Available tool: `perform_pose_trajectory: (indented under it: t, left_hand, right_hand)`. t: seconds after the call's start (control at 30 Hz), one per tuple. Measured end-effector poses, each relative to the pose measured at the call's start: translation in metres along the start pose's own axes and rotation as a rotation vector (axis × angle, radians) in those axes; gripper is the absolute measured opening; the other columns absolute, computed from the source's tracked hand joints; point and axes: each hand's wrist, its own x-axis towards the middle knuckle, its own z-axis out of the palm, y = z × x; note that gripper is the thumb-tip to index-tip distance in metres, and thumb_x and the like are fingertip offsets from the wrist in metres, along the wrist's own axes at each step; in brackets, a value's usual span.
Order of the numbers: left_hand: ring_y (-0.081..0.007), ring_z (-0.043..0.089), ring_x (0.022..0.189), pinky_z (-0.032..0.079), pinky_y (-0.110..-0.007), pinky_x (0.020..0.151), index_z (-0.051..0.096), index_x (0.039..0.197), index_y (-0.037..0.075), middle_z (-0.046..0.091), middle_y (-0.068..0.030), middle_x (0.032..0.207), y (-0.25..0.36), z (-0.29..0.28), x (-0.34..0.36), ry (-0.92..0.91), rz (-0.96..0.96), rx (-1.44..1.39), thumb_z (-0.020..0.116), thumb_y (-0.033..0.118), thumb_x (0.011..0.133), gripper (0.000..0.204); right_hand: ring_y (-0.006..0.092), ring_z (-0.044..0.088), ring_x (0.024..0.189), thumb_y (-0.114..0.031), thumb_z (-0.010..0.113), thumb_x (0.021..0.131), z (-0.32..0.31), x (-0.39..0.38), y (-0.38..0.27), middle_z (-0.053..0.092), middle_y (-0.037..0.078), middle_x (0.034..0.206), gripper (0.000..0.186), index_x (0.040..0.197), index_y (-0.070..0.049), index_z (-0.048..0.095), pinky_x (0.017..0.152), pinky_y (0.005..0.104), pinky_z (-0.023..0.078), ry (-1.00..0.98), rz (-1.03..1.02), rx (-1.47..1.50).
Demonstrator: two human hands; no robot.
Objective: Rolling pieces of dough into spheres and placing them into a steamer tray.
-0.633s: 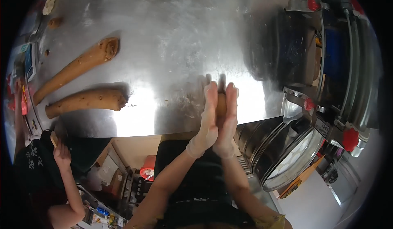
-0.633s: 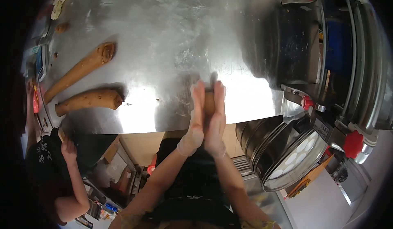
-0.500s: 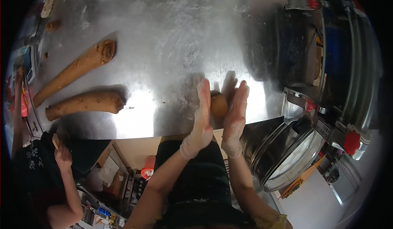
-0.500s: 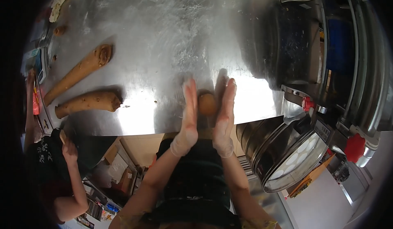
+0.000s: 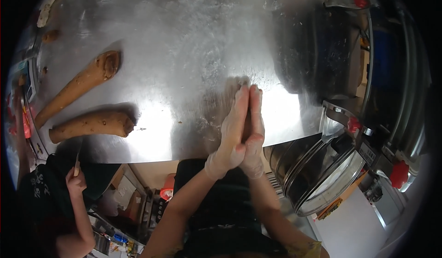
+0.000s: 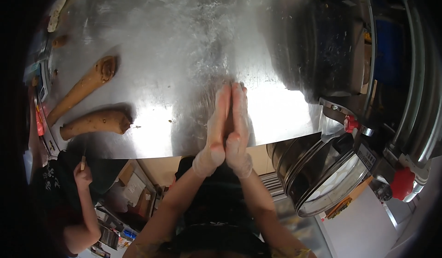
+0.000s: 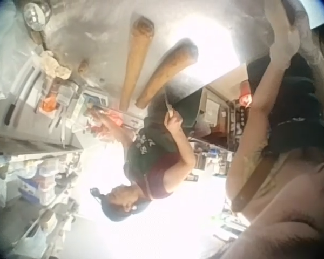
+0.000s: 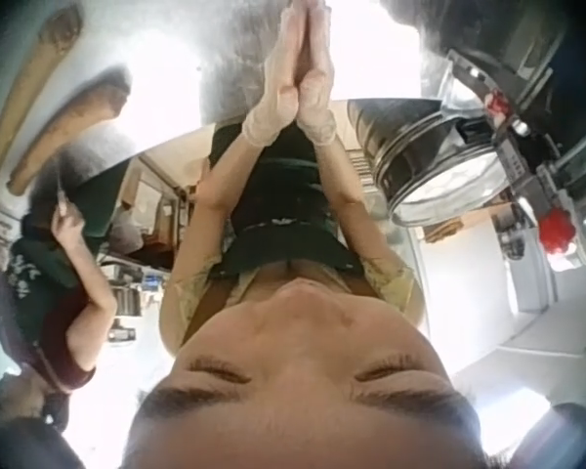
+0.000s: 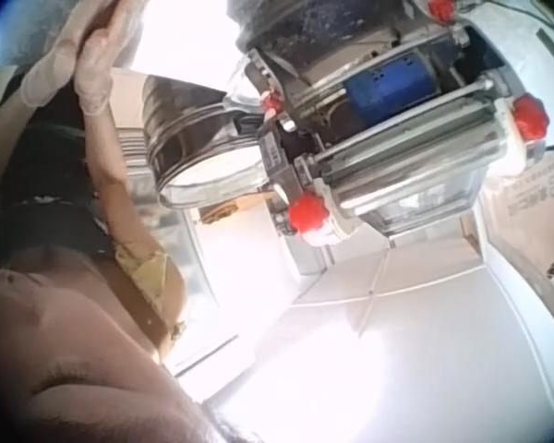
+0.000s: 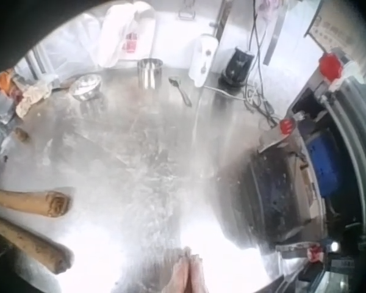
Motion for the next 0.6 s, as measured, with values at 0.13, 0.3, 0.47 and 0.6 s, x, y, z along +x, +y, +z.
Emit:
perform_pose_trajectory:
  t: [0.13,0.3,0.47,0.6]
  left_hand:
    - [-0.0431,0.013,0.15,0.016,-0.046,0.121,0.004,0.154,-0.011,0.009,-0.0295,0.162,-0.011,0.002,-0.018,0.175,0.13,0.013,0.024,0.079,0.092,0.111]
    - [-0.043,0.011,0.151,0.013,-0.045,0.122,0.001,0.154,-0.01,0.006,-0.0279,0.163,-0.013,0.0,0.01,0.087,0.133,0.06,0.018,0.079,0.092,0.11]
    - [-0.0439,0.014,0.15,0.017,-0.044,0.122,0.008,0.153,-0.011,0.012,-0.0294,0.162,-0.028,0.003,-0.018,0.174,0.175,0.087,0.015,0.077,0.093,0.107]
    - [-0.046,0.019,0.148,0.023,-0.045,0.12,0.01,0.152,-0.013,0.014,-0.0332,0.159,-0.021,-0.004,0.014,0.147,0.291,0.071,0.025,0.07,0.097,0.101]
  right_hand:
    - [0.0419,0.009,0.151,-0.083,0.015,0.09,0.0,0.009,-0.005,0.016,0.029,0.161,0.113,0.153,0.011,0.016,0.122,0.0506,0.008,0.003,-0.068,-0.043]
    - [0.0431,0.01,0.151,-0.079,0.017,0.092,0.014,0.007,-0.035,0.019,0.027,0.161,0.107,0.153,0.009,0.021,0.122,0.0511,0.01,-0.037,0.169,-0.007]
    - [0.0448,0.006,0.151,-0.078,0.016,0.093,0.004,0.001,-0.016,0.021,0.027,0.161,0.106,0.153,0.009,0.021,0.122,0.0516,0.01,0.036,0.149,-0.036]
    - [0.0442,0.012,0.15,-0.075,0.014,0.095,0.014,0.001,-0.02,0.024,0.027,0.16,0.102,0.153,0.008,0.021,0.122,0.0502,0.013,-0.083,0.069,0.008]
